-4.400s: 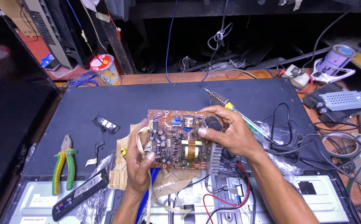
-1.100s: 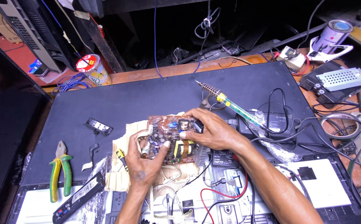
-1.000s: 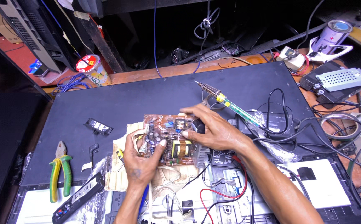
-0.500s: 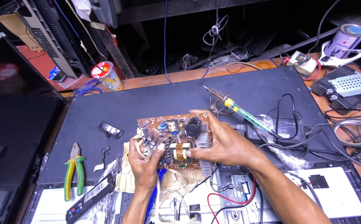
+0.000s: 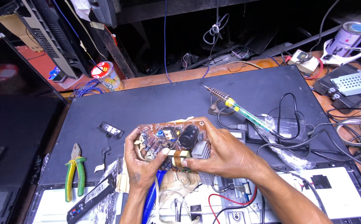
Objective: The person holds a circuit board, flips it over, and uses a soldering iron to work on several points on the back side. They repeatedly reposition the board and apply the soldering iron to different areas while handling the board with both hands.
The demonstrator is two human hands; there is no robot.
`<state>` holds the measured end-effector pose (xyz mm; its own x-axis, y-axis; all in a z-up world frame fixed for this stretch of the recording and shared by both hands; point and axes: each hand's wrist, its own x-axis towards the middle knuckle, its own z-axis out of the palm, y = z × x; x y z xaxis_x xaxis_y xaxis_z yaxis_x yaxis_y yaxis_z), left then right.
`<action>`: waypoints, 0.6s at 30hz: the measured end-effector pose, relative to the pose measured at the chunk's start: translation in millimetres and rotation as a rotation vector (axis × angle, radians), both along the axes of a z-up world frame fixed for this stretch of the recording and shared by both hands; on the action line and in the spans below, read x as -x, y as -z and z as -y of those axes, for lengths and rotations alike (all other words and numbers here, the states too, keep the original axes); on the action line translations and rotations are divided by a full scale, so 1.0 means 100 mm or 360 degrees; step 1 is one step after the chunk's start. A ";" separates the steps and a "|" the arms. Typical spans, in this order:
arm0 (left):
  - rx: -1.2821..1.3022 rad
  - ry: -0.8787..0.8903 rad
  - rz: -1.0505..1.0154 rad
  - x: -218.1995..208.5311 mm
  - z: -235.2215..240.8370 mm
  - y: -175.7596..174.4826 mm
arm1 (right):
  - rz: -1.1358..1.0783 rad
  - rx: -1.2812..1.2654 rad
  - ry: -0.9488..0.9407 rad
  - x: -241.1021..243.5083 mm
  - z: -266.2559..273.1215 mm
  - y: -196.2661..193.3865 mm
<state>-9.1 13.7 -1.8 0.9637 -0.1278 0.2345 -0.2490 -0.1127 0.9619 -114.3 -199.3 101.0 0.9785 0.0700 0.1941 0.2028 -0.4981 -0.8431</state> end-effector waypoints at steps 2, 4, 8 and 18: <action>0.0003 0.0003 -0.0082 0.00 0.00 -0.02 | -0.0030 0.0016 0.0016 0.00 -0.02 -0.01; 0.0006 0.0011 -0.0163 0.00 0.00 -0.05 | -0.0059 0.0032 0.0035 0.01 -0.03 -0.01; 0.0090 0.0084 -0.0044 0.00 0.01 -0.05 | -0.0009 0.0055 0.0013 0.02 -0.04 0.00; -0.0126 -0.0004 0.0295 0.02 0.02 0.03 | -0.0214 0.0111 0.0053 0.04 -0.04 -0.06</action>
